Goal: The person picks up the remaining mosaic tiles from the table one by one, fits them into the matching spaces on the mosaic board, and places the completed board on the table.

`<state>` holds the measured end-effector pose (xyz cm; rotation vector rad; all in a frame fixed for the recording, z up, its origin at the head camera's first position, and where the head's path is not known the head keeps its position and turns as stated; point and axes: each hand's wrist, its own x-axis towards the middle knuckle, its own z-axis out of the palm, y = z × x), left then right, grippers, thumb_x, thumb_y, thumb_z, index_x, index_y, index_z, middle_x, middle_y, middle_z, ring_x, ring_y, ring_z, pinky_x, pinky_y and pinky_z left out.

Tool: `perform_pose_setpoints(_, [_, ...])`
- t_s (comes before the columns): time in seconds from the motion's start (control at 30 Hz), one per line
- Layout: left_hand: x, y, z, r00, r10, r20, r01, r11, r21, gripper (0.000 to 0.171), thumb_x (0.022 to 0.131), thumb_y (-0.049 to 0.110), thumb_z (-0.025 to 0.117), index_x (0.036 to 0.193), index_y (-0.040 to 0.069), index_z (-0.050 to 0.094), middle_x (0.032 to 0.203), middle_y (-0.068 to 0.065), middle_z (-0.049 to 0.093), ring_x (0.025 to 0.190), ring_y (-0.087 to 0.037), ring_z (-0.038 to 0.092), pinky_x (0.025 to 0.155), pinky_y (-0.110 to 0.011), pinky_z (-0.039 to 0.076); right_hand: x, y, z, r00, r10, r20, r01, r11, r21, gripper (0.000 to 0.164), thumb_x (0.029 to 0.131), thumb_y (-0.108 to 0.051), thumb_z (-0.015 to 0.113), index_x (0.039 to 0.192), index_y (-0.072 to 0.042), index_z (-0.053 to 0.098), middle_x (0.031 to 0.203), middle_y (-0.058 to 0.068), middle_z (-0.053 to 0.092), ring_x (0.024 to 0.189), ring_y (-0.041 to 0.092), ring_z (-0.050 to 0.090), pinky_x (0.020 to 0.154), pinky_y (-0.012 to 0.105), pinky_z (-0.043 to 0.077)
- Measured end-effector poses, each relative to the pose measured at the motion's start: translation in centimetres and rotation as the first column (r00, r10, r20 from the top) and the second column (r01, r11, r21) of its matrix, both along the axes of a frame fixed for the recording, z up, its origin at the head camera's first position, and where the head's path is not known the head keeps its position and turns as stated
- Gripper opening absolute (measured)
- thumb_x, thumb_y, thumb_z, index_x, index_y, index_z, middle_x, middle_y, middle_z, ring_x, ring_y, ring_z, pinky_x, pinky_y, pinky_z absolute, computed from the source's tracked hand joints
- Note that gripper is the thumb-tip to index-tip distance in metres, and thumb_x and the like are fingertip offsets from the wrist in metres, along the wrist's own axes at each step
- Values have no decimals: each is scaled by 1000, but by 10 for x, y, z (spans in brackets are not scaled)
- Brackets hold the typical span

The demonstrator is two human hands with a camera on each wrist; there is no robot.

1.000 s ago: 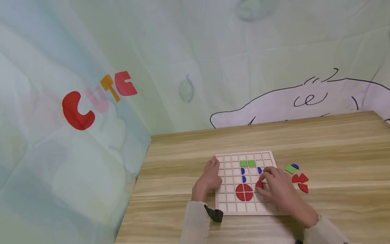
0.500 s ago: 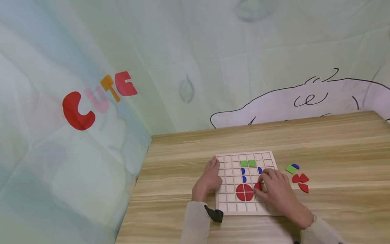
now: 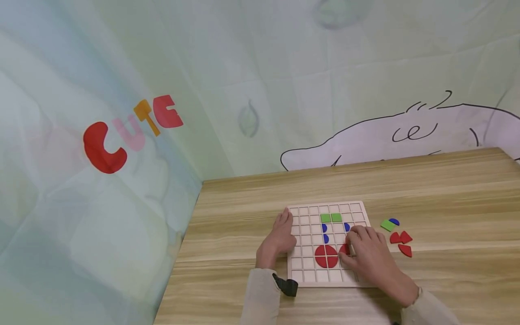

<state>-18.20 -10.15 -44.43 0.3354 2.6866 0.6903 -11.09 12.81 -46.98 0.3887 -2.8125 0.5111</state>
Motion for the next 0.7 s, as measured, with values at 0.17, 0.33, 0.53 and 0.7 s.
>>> perform_pose_setpoints(0.17, [0,0,0,1000,0,2,0,1000,4,74,78,-4,41,146,0,14,155,-8,1,141,-25,-1,113,-38,10,0,-1,2,1000,-4,-4,4,1000,18,27,71,-36,73,77,-16,55,105,11,55,102,34,46,82,49,35])
perform_pose_setpoints(0.33, [0,1,2,1000,5,6,-5,1000,13,74,78,-3,42,147,0,13,155,-7,0,141,-25,-1,113,-38,9,0,1,5,1000,10,-27,-8,998,56,26,71,-36,74,73,-19,54,105,12,57,101,34,47,84,51,36])
perform_pose_setpoints(0.53, [1,1,4,1000,4,8,-4,1000,13,74,78,-4,42,147,0,14,155,-7,0,141,-25,-1,113,-38,9,2,5,6,994,46,-96,-34,991,126,25,71,-38,73,77,-18,59,102,9,59,100,33,50,83,51,37])
perform_pose_setpoints(0.7, [2,1,4,1000,1,11,-1,1000,5,73,78,-4,42,146,-1,15,155,-8,1,141,-26,0,113,-38,10,4,5,8,989,53,-136,-29,984,177,22,71,-37,73,81,-18,65,102,8,60,100,33,50,83,51,37])
